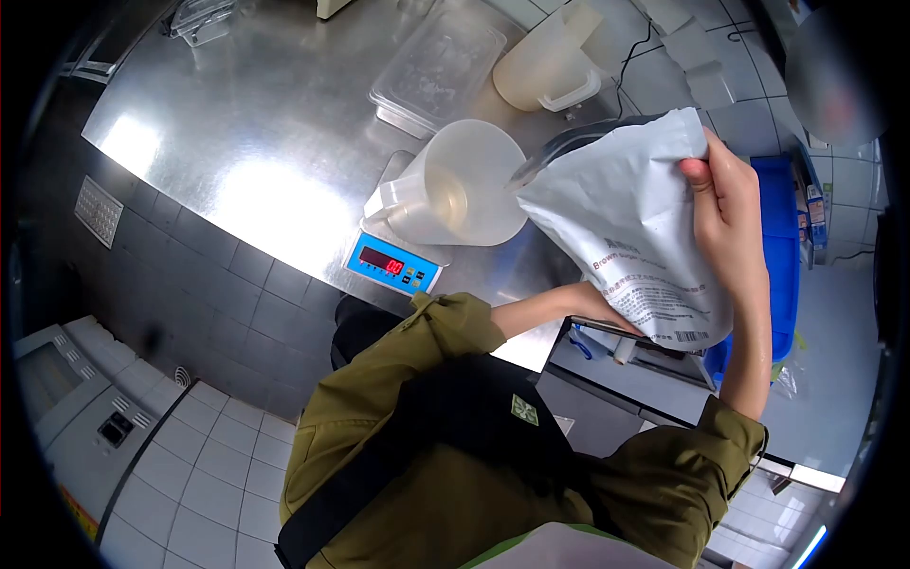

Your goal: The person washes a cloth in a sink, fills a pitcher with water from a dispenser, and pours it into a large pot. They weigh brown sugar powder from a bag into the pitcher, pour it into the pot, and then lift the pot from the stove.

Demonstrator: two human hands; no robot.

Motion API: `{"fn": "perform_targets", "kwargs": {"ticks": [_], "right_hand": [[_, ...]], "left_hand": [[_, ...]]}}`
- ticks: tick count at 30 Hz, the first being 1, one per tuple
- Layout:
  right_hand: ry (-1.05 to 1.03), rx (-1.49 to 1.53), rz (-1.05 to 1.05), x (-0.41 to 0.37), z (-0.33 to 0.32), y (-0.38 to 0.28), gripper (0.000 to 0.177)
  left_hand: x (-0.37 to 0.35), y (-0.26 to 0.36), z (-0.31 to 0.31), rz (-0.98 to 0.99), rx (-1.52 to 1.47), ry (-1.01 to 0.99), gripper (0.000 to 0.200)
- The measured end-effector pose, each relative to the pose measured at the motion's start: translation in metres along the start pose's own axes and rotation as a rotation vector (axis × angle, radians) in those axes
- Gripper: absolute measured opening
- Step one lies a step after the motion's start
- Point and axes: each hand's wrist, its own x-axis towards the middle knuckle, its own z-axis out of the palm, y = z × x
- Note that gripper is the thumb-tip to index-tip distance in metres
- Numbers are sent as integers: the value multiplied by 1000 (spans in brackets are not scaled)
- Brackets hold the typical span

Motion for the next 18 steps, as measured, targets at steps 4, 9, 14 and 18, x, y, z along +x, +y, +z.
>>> {"fn": "perform_targets", "kwargs": {"ticks": [4,9,14,18], "right_hand": [[-88,43,41,4,3,-1,17],[-87,5,56,4,1,1,21],[-22,-12,20,0,1,3,22],[-68,-23,-10,4,3,1,21]], "left_hand": [[1,7,-2,1,39,-52,38],[-3,26,-2,106,222,-40,51],[-2,20,-5,122,180,-54,50],[1,22,-7,107,248,-77,49]]}}
